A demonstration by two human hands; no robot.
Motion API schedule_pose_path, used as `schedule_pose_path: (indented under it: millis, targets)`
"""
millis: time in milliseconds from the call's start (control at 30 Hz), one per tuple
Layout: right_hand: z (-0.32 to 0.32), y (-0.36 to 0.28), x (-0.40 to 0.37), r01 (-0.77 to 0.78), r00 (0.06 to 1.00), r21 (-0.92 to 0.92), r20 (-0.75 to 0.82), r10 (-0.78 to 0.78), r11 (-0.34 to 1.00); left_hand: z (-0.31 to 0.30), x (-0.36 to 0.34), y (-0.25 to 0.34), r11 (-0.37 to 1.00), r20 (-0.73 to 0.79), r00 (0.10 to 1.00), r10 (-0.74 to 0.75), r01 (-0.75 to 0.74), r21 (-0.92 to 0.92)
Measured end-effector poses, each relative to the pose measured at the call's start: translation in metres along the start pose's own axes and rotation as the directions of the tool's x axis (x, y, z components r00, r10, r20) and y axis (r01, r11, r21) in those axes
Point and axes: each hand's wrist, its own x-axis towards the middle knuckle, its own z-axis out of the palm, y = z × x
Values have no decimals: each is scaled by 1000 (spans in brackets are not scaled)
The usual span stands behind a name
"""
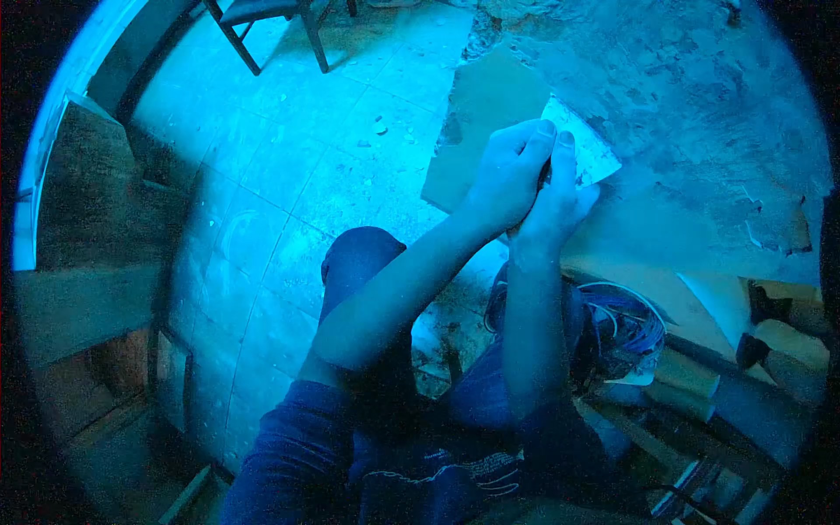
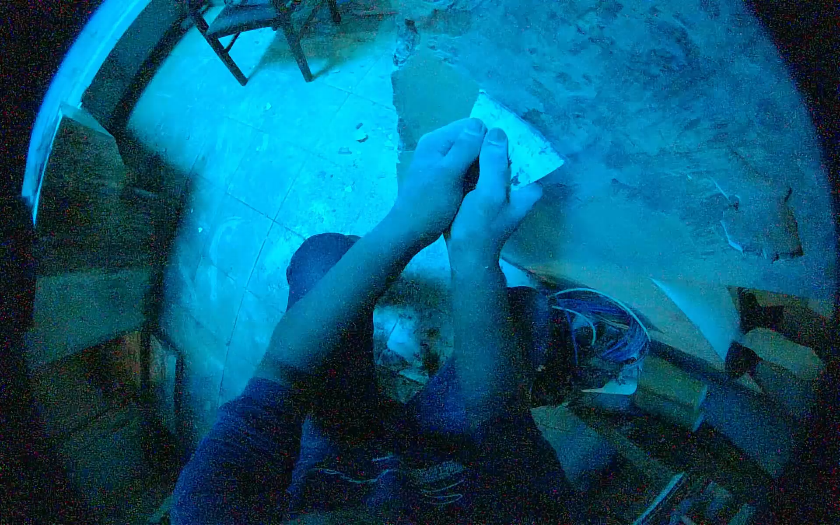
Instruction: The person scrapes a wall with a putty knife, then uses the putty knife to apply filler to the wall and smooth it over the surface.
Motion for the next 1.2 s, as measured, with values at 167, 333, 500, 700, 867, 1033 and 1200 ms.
schedule_pose_path:
  millis: [167,333,500,700,867,1033,1200]
  targets:
    - [-4,4,2,-118,993,89,21,116,989,0,2,-3,996,-52,997,52,-48,73]
    - [8,4,8,-99,990,44,106,94,994,2,4,6,994,-162,981,110,-111,4]
    - [24,15,3,-104,992,103,76,97,989,-20,8,9,989,-142,982,121,-107,104]
    - [9,21,6,-86,993,57,84,81,995,-12,5,7,995,-112,990,88,-82,64]
    - [-11,12,10,-64,996,-12,63,65,998,7,0,-5,991,-99,987,127,-123,52]
    - [-26,6,18,-17,991,-68,129,25,998,19,-4,-9,992,-119,987,108,-99,84]
    - [-22,0,13,-23,991,-36,128,27,999,19,-5,-6,990,-131,987,87,-71,121]
